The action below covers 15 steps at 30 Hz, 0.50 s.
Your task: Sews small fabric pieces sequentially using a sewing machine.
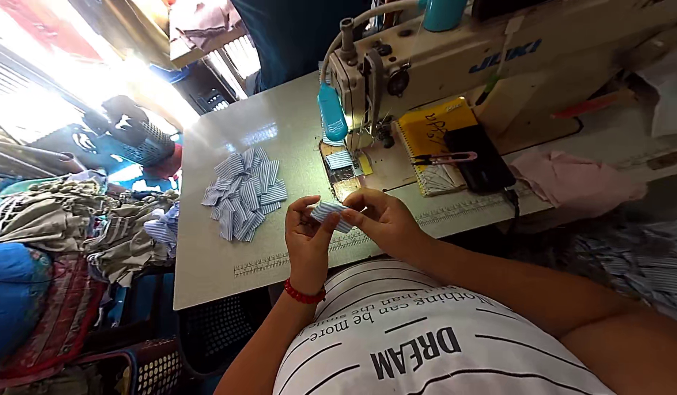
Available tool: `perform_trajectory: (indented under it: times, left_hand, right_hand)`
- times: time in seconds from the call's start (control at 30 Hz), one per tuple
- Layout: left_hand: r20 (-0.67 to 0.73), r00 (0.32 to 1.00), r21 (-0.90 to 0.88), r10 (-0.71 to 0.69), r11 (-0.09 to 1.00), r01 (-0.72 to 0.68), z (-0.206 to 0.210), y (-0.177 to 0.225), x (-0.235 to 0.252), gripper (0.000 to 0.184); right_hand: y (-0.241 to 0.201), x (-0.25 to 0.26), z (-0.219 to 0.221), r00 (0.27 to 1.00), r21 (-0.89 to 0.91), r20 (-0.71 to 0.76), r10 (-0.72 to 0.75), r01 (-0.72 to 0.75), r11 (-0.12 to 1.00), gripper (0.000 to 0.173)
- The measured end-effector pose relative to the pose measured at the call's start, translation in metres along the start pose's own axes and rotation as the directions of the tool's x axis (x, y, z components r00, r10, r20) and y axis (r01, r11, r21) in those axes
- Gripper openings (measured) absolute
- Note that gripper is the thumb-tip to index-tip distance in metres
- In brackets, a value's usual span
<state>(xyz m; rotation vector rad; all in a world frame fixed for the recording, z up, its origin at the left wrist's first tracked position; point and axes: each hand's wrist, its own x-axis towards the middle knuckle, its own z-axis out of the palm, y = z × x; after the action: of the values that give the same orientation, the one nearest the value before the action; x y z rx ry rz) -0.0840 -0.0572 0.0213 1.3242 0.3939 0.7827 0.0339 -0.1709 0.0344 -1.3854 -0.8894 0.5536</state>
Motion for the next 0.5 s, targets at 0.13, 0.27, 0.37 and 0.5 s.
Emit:
perform_trajectory:
  times: [0.13, 0.27, 0.37, 0.5]
  left_hand:
    - [0.104, 0.986, 0.121, -0.130, 0.986, 0.118, -0.009, 0.010, 0.004, 0.040]
    - [0.052, 0.998, 0.189, -0.027, 0.982, 0.017, -0.007, 0.014, 0.005, 0.004]
    - [0.008, 0.999, 0.183, 0.039, 0.982, -0.040, -0.003, 0.008, 0.003, 0.005]
    - [-0.014, 0.995, 0.226, 0.094, 0.970, -0.088, 0.001, 0.001, 0.002, 0.006]
  right_hand:
    - [0.003, 0.002, -0.007, 0.996, -0.151, 0.037, -0.081, 0.086, 0.985, 0.008]
    - [0.005, 0.003, -0.008, 0.994, -0.197, 0.029, -0.105, 0.109, 0.974, 0.015]
    - [0.000, 0.003, -0.003, 0.998, 0.002, 0.041, 0.046, -0.046, 0.999, 0.020]
    - [0.005, 0.002, -0.001, 0.999, 0.067, -0.013, 0.046, -0.045, 0.997, 0.010]
